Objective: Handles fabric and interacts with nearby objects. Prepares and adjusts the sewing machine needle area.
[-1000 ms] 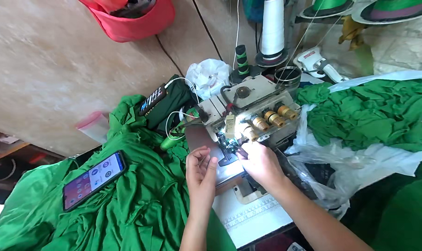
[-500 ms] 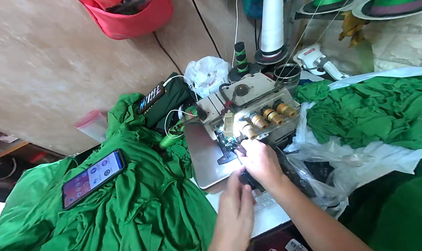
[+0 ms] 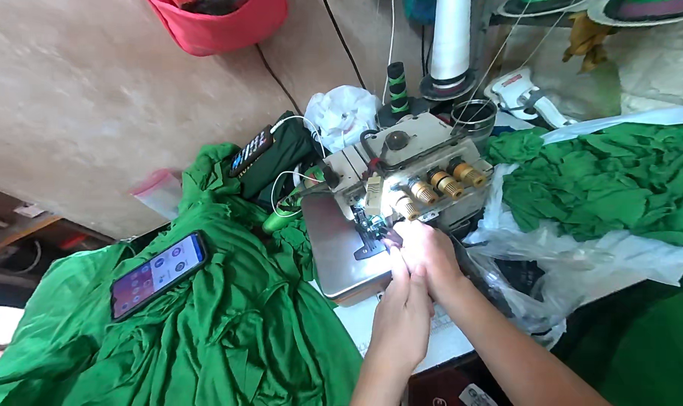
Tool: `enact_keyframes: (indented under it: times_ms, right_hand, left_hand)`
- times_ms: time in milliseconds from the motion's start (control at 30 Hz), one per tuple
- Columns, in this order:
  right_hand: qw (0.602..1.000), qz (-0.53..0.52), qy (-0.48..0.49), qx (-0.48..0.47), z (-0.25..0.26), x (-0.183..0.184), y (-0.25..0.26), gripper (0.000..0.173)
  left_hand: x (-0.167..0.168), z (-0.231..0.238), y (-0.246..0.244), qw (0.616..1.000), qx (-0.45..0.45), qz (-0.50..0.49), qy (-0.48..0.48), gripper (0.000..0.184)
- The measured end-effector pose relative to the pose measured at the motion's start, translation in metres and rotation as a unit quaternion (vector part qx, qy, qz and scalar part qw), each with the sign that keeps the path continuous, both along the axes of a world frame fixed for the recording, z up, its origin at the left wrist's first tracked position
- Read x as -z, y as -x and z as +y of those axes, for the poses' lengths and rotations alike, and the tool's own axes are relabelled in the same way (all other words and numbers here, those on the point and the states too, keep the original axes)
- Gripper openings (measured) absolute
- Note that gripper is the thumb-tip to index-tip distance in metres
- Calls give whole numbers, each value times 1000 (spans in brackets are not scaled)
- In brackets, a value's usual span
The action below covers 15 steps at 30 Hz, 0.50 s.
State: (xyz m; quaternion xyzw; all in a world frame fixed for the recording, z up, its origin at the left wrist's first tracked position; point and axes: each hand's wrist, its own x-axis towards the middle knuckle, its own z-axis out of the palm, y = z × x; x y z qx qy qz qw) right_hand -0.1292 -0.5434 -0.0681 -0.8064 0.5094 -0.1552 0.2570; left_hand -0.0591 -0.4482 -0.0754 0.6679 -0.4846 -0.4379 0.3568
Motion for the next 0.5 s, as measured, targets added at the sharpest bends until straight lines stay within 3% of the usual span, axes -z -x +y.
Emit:
enact_keyframes:
  times_ms: [167,267,367,500]
  right_hand:
    - [1000,9,-11,-15,-3,0,1,29]
    - [1000,-9,3,-26,-5,4,2,27]
    - [999,1,-16,-28,-5,1,3,26]
    - [999,7,-9,-29,-6,-2,3,29]
  left_hand:
    - [-17,0,13,988,-9,-126,-93,69]
    - [-10,10,19,984,-10,-169,-59,71]
    - [2,12,17,994,-24,-108,-9,74]
    - [0,-6,21,996,-87,3,-23,75]
